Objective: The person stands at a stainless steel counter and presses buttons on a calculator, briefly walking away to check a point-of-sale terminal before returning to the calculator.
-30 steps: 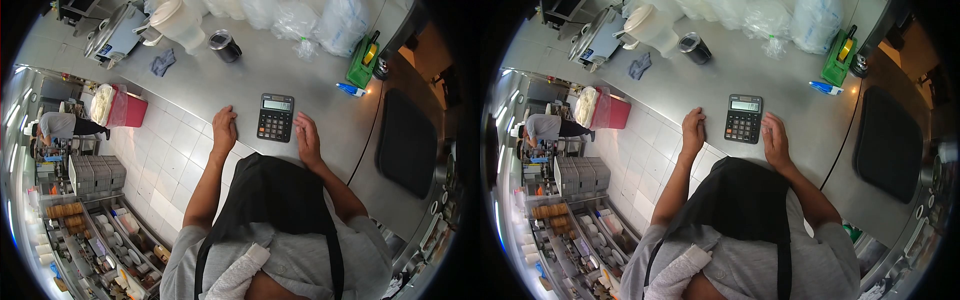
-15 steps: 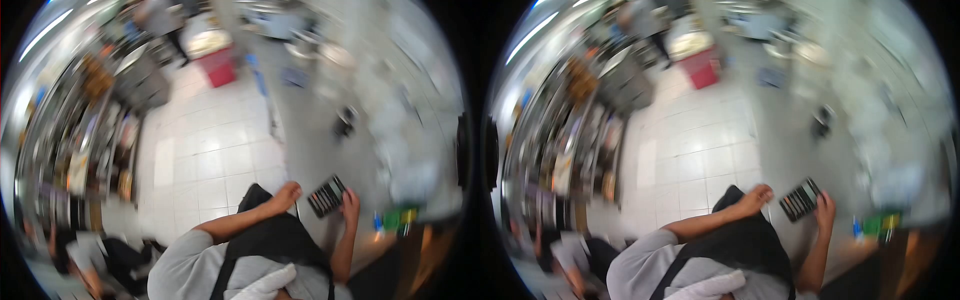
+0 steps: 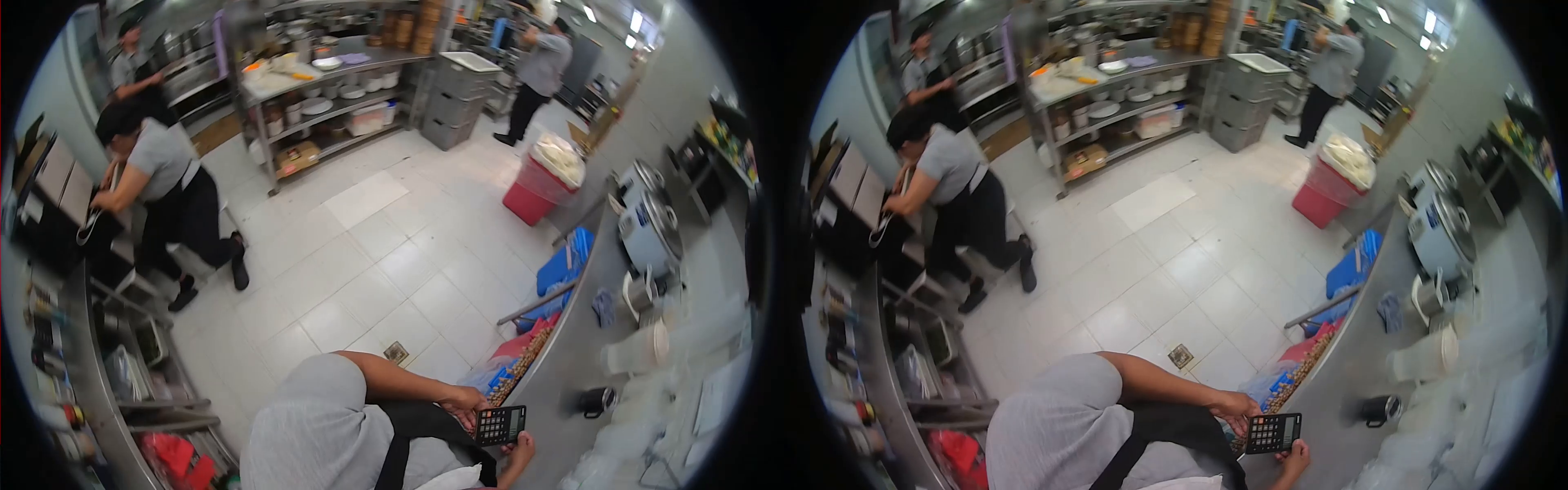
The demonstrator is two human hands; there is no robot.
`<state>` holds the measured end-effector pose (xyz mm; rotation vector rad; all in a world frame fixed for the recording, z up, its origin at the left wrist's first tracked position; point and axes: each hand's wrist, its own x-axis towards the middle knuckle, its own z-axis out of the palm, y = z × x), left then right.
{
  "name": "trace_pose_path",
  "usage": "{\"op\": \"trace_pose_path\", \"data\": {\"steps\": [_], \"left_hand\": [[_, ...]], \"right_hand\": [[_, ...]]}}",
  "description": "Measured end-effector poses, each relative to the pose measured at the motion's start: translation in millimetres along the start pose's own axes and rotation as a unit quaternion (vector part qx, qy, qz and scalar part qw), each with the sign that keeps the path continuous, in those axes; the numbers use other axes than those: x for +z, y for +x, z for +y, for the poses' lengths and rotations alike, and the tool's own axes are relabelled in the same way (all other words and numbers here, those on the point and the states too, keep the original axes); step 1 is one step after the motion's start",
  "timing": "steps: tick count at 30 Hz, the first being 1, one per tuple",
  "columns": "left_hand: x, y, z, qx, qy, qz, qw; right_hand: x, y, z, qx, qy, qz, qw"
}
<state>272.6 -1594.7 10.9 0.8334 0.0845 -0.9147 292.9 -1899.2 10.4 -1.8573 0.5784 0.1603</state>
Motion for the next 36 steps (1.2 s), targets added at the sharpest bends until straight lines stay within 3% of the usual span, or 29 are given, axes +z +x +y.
{"op": "trace_pose_path", "data": {"steps": [5, 8, 13, 18, 21, 23, 29, 33, 36], "left_hand": [[-17.5, -65.3, -47.7, 0.116, -0.087, 0.015, 0.989], [-14.0, -107.9, -69.7, 0.159, -0.151, -0.014, 0.976], [6.7, -176.3, -93.0, 0.200, -0.239, -0.099, 0.945], [26.5, -222.6, -123.1, 0.297, -0.280, -0.143, 0.902], [35.0, -240.4, -149.5, 0.366, -0.296, -0.151, 0.869], [41.2, -249.2, -159.6, 0.404, -0.292, -0.141, 0.855], [57.0, -286.2, -190.0, 0.486, -0.218, 0.000, 0.847], [78.4, -311.6, -199.6, 0.526, -0.200, 0.058, 0.824], [74.6, -347.5, -198.8, 0.578, -0.166, 0.106, 0.792]], "right_hand": [[44.9, -44.0, -34.9, -0.073, -0.016, -0.120, 0.990], [74.1, -90.0, -59.6, -0.058, 0.029, -0.211, 0.975], [124.8, -131.4, -59.6, -0.062, 0.055, -0.371, 0.925], [171.7, -171.1, -66.3, -0.136, 0.106, -0.517, 0.839], [193.9, -186.0, -59.1, -0.125, 0.105, -0.571, 0.805], [204.1, -212.1, -67.9, -0.111, 0.105, -0.578, 0.801], [236.4, -257.6, -63.5, -0.086, 0.102, -0.678, 0.723], [249.6, -287.1, -55.1, -0.097, 0.092, -0.683, 0.718], [250.5, -296.4, -57.4, -0.075, 0.074, -0.630, 0.770]]}}
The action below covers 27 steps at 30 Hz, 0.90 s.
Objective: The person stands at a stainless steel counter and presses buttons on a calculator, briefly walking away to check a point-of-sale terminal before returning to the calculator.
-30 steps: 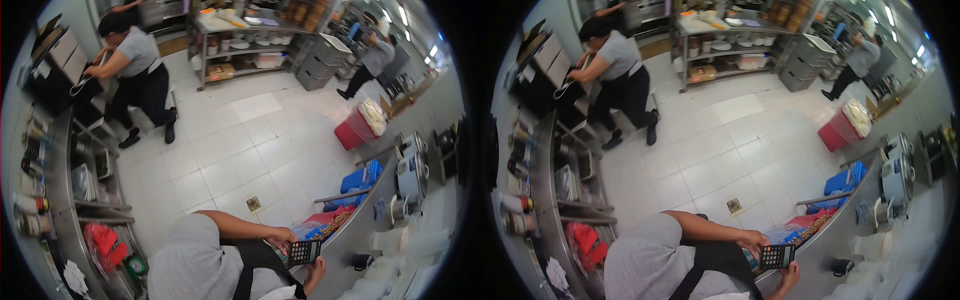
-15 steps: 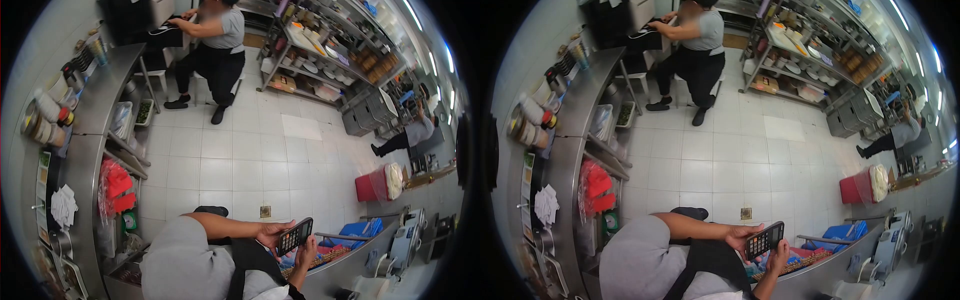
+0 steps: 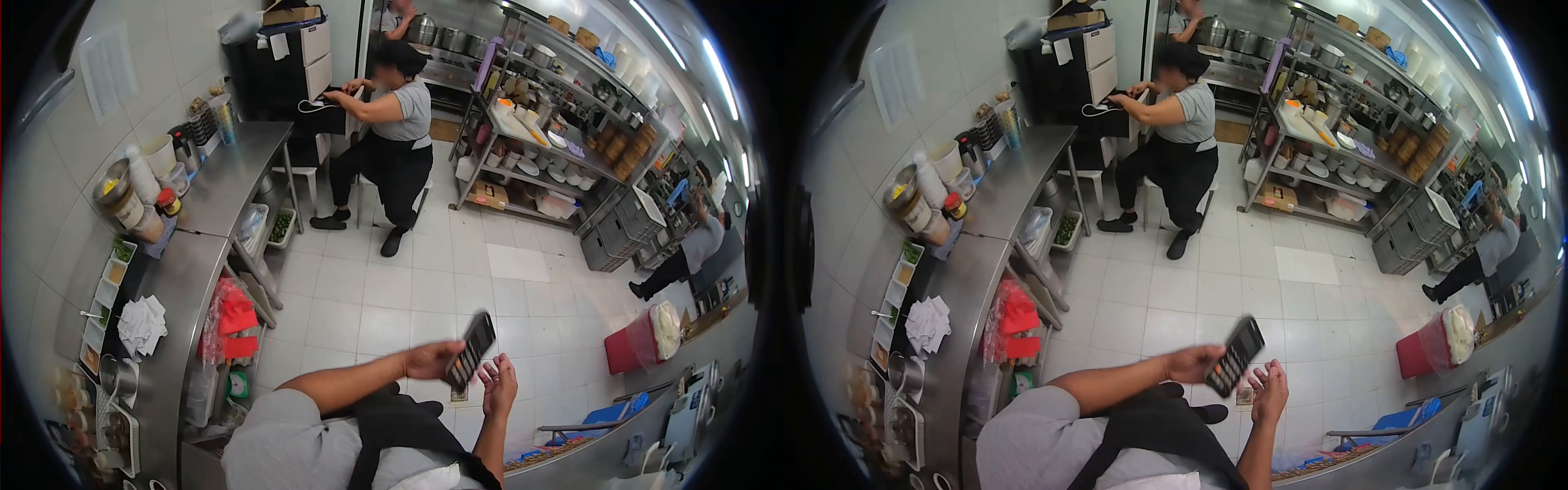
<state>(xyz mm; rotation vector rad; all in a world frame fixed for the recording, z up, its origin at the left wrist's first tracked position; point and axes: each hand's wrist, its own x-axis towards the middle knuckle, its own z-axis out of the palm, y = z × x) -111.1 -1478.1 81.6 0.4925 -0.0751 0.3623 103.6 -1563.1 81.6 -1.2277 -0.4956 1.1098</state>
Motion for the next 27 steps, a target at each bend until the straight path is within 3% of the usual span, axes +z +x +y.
{"op": "trace_pose_path", "data": {"steps": [3, 5, 6, 7, 9, 12, 15, 17, 20, 22, 24, 26, 27], "left_hand": [[12.0, -24.3, 86.5, 0.164, 0.139, 0.048, 0.975], [20.5, -48.0, 150.9, 0.265, 0.180, 0.164, 0.933], [24.1, -61.5, 179.8, 0.344, 0.226, 0.213, 0.886], [33.2, -80.7, 207.6, 0.372, 0.310, 0.265, 0.834], [62.8, -99.3, 232.4, 0.488, 0.397, 0.415, 0.657], [72.2, -126.9, 255.1, 0.577, 0.549, 0.483, 0.363], [70.6, -149.1, 263.3, 0.556, 0.584, 0.529, 0.264], [72.6, -155.4, 268.1, 0.542, 0.606, 0.547, 0.198], [97.7, -148.6, 280.3, 0.538, 0.625, 0.549, 0.139], [104.9, -149.1, 307.3, 0.560, 0.595, 0.551, 0.168], [93.6, -159.9, 340.6, 0.571, 0.570, 0.565, 0.173], [101.0, -153.8, 336.8, 0.546, 0.626, 0.536, 0.151], [101.9, -148.5, 325.2, 0.520, 0.639, 0.545, 0.157]], "right_hand": [[-36.7, 1.8, 9.2, 0.013, -0.012, 0.005, 1.000], [-65.3, 0.1, 14.3, 0.023, -0.022, 0.027, 0.999], [-81.5, -1.6, 17.5, 0.025, -0.024, 0.046, 0.998], [-101.3, -2.3, 23.5, 0.026, -0.016, 0.060, 0.998], [-136.8, -3.8, 35.8, 0.029, -0.002, 0.091, 0.995], [-178.4, -5.0, 54.5, 0.040, 0.009, 0.129, 0.991], [-211.9, 4.6, 79.9, 0.092, 0.001, 0.138, 0.986], [-204.5, 11.4, 72.1, 0.048, 0.001, 0.108, 0.993], [-190.0, 11.6, 55.9, 0.026, 0.008, 0.078, 0.997], [-199.2, 16.3, 68.1, 0.082, 0.017, 0.079, 0.993], [-226.5, 34.9, 104.1, 0.039, -0.007, 0.041, 0.998], [-189.6, 2.5, 65.8, 0.010, -0.044, 0.070, 0.997], [-196.2, -9.5, 82.5, 0.038, -0.054, 0.080, 0.995]]}}
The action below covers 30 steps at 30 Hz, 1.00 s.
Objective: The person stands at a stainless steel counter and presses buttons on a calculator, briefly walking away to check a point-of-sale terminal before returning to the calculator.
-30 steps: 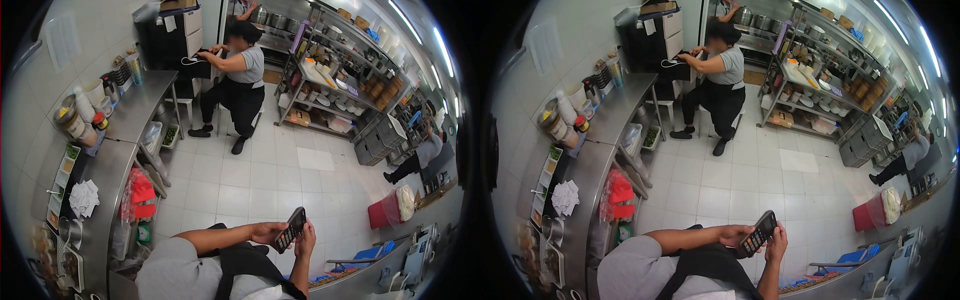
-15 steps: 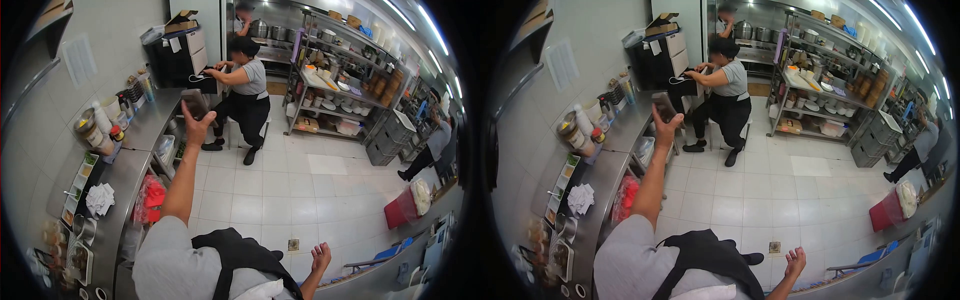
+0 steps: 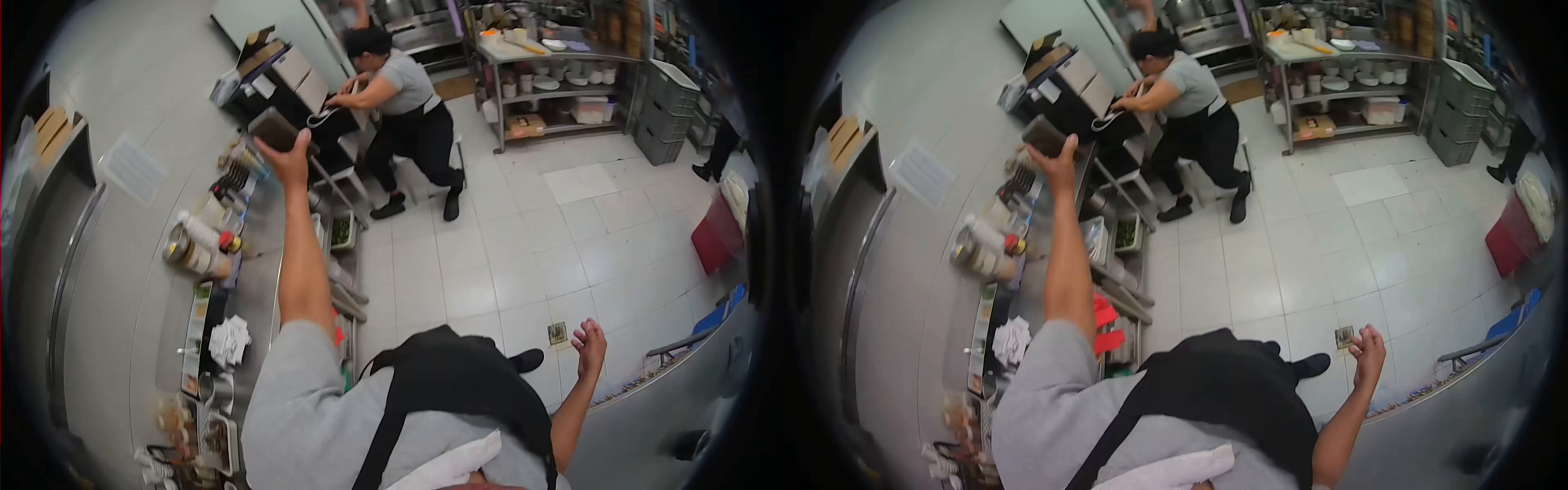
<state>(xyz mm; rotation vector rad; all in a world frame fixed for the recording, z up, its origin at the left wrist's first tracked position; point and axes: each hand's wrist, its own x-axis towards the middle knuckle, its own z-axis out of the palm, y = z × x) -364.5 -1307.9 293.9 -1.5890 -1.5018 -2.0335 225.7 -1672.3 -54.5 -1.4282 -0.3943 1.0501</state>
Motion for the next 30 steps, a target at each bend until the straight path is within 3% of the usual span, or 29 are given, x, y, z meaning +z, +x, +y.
{"op": "trace_pose_path", "data": {"steps": [1, 2, 3, 4, 5, 6, 7, 8, 9, 11, 14, 16, 17, 19, 23, 25, 27, 30], "left_hand": [[4.1, -11.8, 4.9, -0.011, -0.001, -0.003, 1.000], [8.7, -27.4, 10.4, -0.095, -0.179, -0.046, 0.978], [8.7, -44.9, 17.2, -0.208, -0.247, -0.091, 0.942], [4.9, -66.3, 19.3, -0.318, -0.305, -0.140, 0.887], [23.4, -91.9, -52.2, -0.348, -0.398, -0.152, 0.835], [20.3, -128.0, -22.6, -0.434, -0.451, -0.191, 0.756], [19.9, -166.8, -32.5, -0.455, -0.387, -0.261, 0.759], [26.6, -216.2, -55.1, -0.474, -0.348, -0.260, 0.766], [17.0, -251.4, -18.7, -0.542, -0.313, -0.267, 0.732], [12.2, -315.9, -11.9, -0.631, -0.326, -0.322, 0.625], [20.7, -323.2, 10.6, -0.618, -0.358, -0.319, 0.623], [35.4, -283.0, -6.4, -0.545, -0.398, -0.298, 0.675], [34.1, -246.1, 18.5, -0.538, -0.406, -0.272, 0.687], [43.5, -192.0, 25.2, -0.499, -0.518, -0.192, 0.667], [43.5, -143.6, 46.9, -0.454, -0.524, -0.160, 0.702], [37.6, -124.4, 47.6, -0.409, -0.564, -0.086, 0.712], [23.7, -105.5, 60.5, -0.419, -0.602, -0.008, 0.679], [15.1, -107.2, 54.8, -0.445, -0.603, -0.052, 0.660]], "right_hand": [[2.3, 9.0, 3.7, 0.001, -0.006, 0.005, 1.000], [-1.8, 17.7, -2.3, -0.002, -0.015, 0.010, 1.000], [-1.1, 19.0, -2.9, 0.022, -0.027, 0.020, 0.999], [-1.5, 21.8, -1.0, 0.031, -0.015, 0.016, 0.999], [1.4, 21.7, -1.8, 0.021, -0.011, 0.009, 1.000], [8.1, 17.2, -8.2, 0.019, -0.010, 0.003, 1.000], [15.3, 12.3, -15.3, 0.020, -0.007, -0.007, 1.000], [22.8, 6.6, -21.2, 0.025, -0.013, -0.012, 1.000], [28.6, 2.1, -24.3, 0.033, -0.018, -0.018, 0.999], [32.9, -1.9, -22.1, 0.038, -0.050, -0.038, 0.997], [38.7, -0.8, -21.3, 0.030, -0.098, -0.060, 0.993], [38.0, -3.9, -20.5, 0.027, -0.127, -0.066, 0.989], [39.0, -0.6, -21.0, 0.029, -0.136, -0.068, 0.988], [36.1, 0.6, -16.4, 0.031, -0.151, -0.072, 0.985], [35.6, 1.3, -18.6, 0.026, -0.160, -0.079, 0.984], [34.7, -1.2, -18.4, 0.024, -0.160, -0.081, 0.983], [38.9, -1.8, -23.0, 0.017, -0.166, -0.083, 0.982], [34.4, -11.1, -22.8, 0.034, -0.176, -0.083, 0.980]]}}
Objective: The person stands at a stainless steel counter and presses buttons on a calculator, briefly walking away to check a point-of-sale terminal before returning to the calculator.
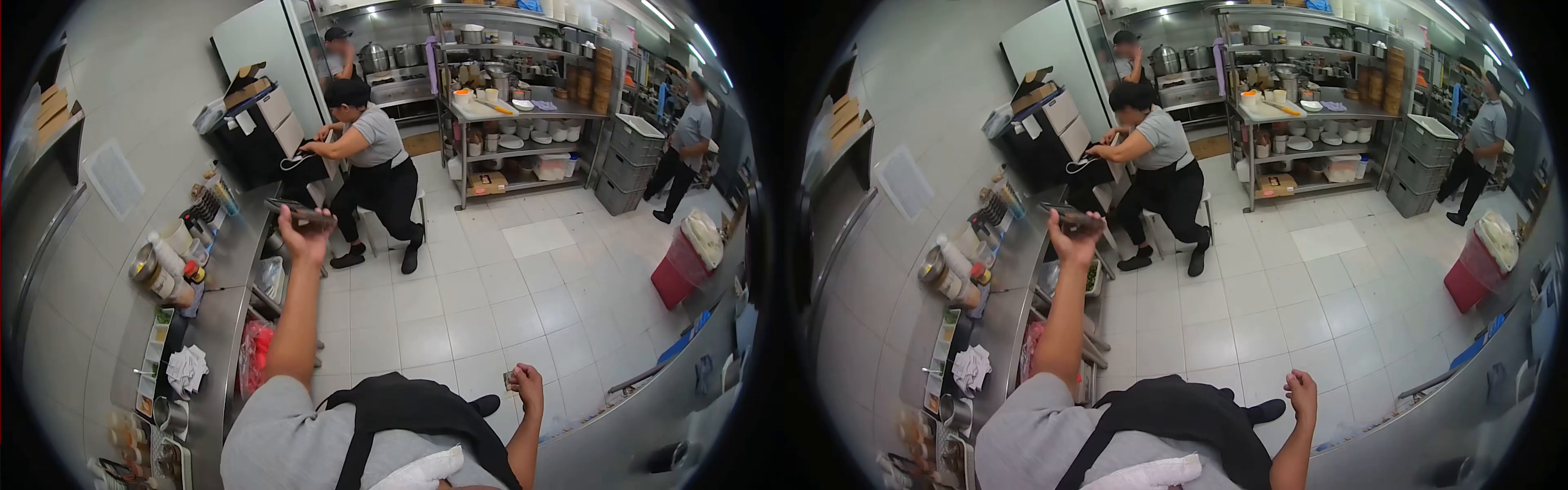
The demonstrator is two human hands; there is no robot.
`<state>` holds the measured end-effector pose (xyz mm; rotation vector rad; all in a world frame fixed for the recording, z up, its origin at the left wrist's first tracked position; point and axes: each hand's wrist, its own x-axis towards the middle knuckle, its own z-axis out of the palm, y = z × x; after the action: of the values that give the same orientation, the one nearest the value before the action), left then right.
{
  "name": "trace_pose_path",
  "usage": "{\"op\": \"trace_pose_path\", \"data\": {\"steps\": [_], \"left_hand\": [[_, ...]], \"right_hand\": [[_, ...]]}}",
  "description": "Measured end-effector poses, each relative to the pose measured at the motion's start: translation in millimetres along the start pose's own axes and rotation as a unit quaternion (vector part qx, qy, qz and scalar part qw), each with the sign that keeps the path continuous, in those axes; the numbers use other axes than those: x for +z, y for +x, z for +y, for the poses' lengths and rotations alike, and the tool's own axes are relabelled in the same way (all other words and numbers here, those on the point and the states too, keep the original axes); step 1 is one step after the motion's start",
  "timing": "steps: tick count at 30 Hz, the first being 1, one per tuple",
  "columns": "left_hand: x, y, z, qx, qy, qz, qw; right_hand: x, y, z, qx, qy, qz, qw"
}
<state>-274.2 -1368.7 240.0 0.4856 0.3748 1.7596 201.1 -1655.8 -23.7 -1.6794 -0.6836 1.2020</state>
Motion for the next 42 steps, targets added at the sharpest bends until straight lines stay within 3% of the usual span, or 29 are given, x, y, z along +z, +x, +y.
{"op": "trace_pose_path", "data": {"steps": [2, 3, 4, 5, 7, 10, 12, 15, 18, 21, 22, 26, 29, 31, 33, 34, 35, 36, 37, 39, 42], "left_hand": [[-7.7, -26.3, -15.3, -0.093, 0.038, -0.128, 0.987], [0.2, -53.1, -30.1, -0.110, 0.107, -0.129, 0.980], [-15.8, -66.1, -44.8, -0.229, 0.097, -0.159, 0.956], [-33.5, -81.1, -61.5, -0.347, 0.097, -0.201, 0.911], [-55.3, -118.3, -101.6, -0.478, 0.103, -0.288, 0.823], [-66.8, -164.3, -159.6, -0.634, 0.068, -0.347, 0.688], [-61.1, -189.2, -184.9, -0.711, 0.045, -0.333, 0.618], [-42.2, -203.1, -193.7, -0.724, 0.097, -0.328, 0.599], [-51.6, -196.6, -208.4, -0.765, 0.119, -0.289, 0.563], [-78.1, -196.4, -222.6, -0.756, 0.054, -0.258, 0.599], [-51.8, -210.2, -207.9, -0.707, 0.180, -0.179, 0.660], [-106.6, -194.6, -217.6, -0.628, 0.337, -0.153, 0.685], [-163.6, -190.4, -219.3, -0.490, 0.603, -0.264, 0.572], [-240.5, -183.0, -230.0, -0.349, 0.729, -0.437, 0.394], [-293.9, -189.7, -223.8, -0.337, 0.743, -0.495, 0.298], [-301.5, -194.2, -216.4, -0.356, 0.744, -0.480, 0.298], [-306.0, -196.5, -209.1, -0.375, 0.745, -0.465, 0.297], [-309.3, -198.7, -203.1, -0.393, 0.745, -0.449, 0.297], [-305.8, -198.8, -196.2, -0.391, 0.748, -0.430, 0.321], [-296.5, -198.8, -184.3, -0.389, 0.749, -0.388, 0.370], [-298.7, -197.4, -180.2, -0.398, 0.767, -0.355, 0.356]], "right_hand": [[6.8, 2.7, -10.8, 0.003, 0.032, -0.017, 0.999], [9.8, -4.0, -17.5, 0.004, 0.060, -0.035, 0.998], [14.3, -10.3, -21.2, 0.009, 0.084, -0.055, 0.995], [19.6, -15.3, -23.9, -0.003, 0.120, -0.099, 0.988], [32.3, -22.1, -32.8, -0.030, 0.192, -0.184, 0.964], [53.0, -36.3, -45.0, -0.059, 0.206, -0.225, 0.950], [66.0, -44.7, -51.9, -0.081, 0.233, -0.233, 0.941], [60.7, -35.0, -42.3, -0.072, 0.233, -0.253, 0.936], [56.2, -23.9, -30.4, -0.066, 0.256, -0.204, 0.943], [49.9, -16.2, -21.8, -0.058, 0.285, -0.157, 0.944], [48.1, -13.5, -18.8, -0.063, 0.290, -0.140, 0.945], [40.3, -8.1, -16.7, -0.073, 0.301, -0.066, 0.949], [27.8, -6.1, -22.2, -0.058, 0.335, -0.035, 0.940], [21.9, -12.7, -37.7, -0.051, 0.441, -0.047, 0.895], [-3.2, -9.6, -32.9, -0.085, 0.496, -0.071, 0.861], [-23.8, -0.7, -20.6, -0.090, 0.524, -0.019, 0.847], [-50.3, 5.2, -9.9, -0.127, 0.554, -0.073, 0.820], [-76.7, 10.8, 0.4, -0.160, 0.580, -0.129, 0.789], [-105.5, 3.9, 3.7, -0.217, 0.590, -0.286, 0.723], [-143.4, -12.4, 19.3, -0.238, 0.633, -0.030, 0.736], [-196.1, -45.5, 29.7, -0.311, 0.613, 0.108, 0.718]]}}
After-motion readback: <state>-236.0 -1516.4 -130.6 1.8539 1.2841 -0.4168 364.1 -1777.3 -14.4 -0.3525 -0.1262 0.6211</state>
